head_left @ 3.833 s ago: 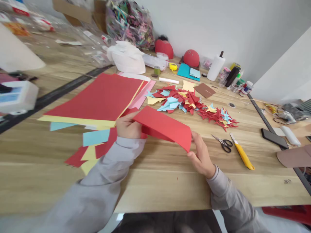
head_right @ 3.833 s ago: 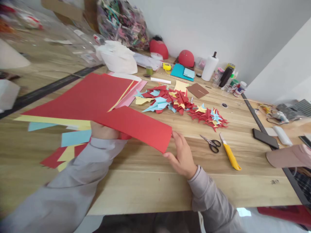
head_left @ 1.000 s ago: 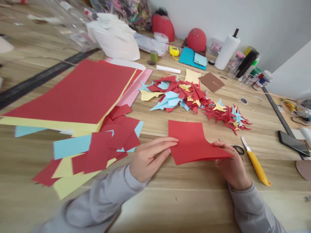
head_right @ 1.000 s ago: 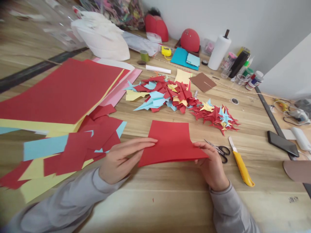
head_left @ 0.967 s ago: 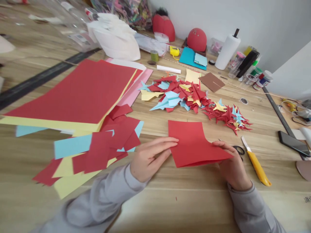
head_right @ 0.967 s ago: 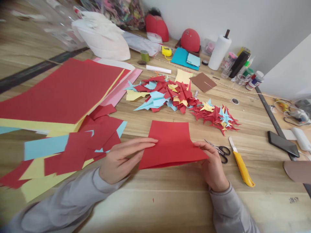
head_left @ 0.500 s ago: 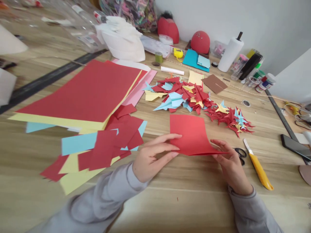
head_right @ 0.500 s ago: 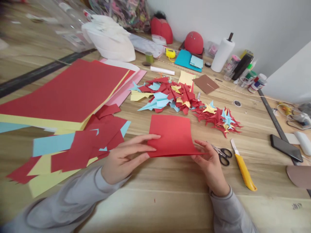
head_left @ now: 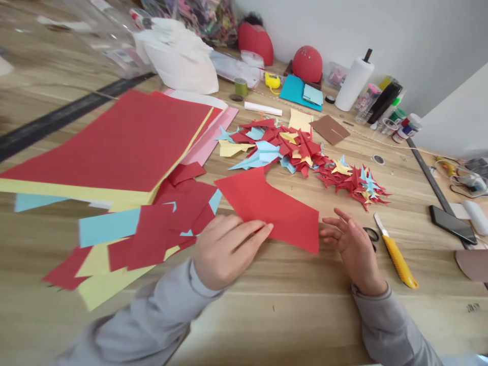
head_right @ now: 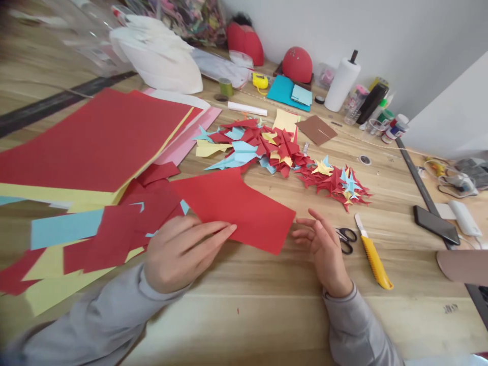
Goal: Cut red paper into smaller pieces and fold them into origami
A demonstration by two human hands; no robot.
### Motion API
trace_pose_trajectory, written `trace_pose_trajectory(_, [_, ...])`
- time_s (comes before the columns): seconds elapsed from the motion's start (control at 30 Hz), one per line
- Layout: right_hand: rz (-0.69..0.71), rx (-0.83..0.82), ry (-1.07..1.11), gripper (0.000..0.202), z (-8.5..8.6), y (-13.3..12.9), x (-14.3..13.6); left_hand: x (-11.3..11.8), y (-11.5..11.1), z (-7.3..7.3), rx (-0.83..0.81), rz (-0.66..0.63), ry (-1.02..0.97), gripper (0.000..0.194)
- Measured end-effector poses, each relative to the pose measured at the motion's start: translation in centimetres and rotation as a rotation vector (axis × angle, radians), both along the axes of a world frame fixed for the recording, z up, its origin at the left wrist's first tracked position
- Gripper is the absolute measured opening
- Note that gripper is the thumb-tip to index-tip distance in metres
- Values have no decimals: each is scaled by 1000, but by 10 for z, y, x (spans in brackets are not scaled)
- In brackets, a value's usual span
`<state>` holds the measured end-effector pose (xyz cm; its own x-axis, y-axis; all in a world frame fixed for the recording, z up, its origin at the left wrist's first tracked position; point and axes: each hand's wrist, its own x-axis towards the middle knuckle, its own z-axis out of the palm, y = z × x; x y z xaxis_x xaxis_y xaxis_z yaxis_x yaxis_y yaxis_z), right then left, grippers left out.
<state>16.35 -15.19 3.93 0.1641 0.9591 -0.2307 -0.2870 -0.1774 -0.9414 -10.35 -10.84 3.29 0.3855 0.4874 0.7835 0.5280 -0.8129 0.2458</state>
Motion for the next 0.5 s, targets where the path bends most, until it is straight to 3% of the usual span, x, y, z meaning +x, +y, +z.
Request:
trace_pose_trajectory(0.13, [26, 70, -296, 45, -5, -3, -2, 10, -17, 4, 244, 64, 249, 24])
trace_pose_trajectory(0.23, [131, 94, -387, 43, -6, -7, -5, 22, -32, 5, 329, 101, 327, 23])
trace_pose_trajectory(0.4, [195, 116, -276, 44, -3, -12, -11, 37, -40, 1, 300, 138, 414, 15])
trace_pose_trajectory(0.5, [199, 176, -380, 54, -7, -12, -16, 46, -37, -8, 184, 99, 393, 19])
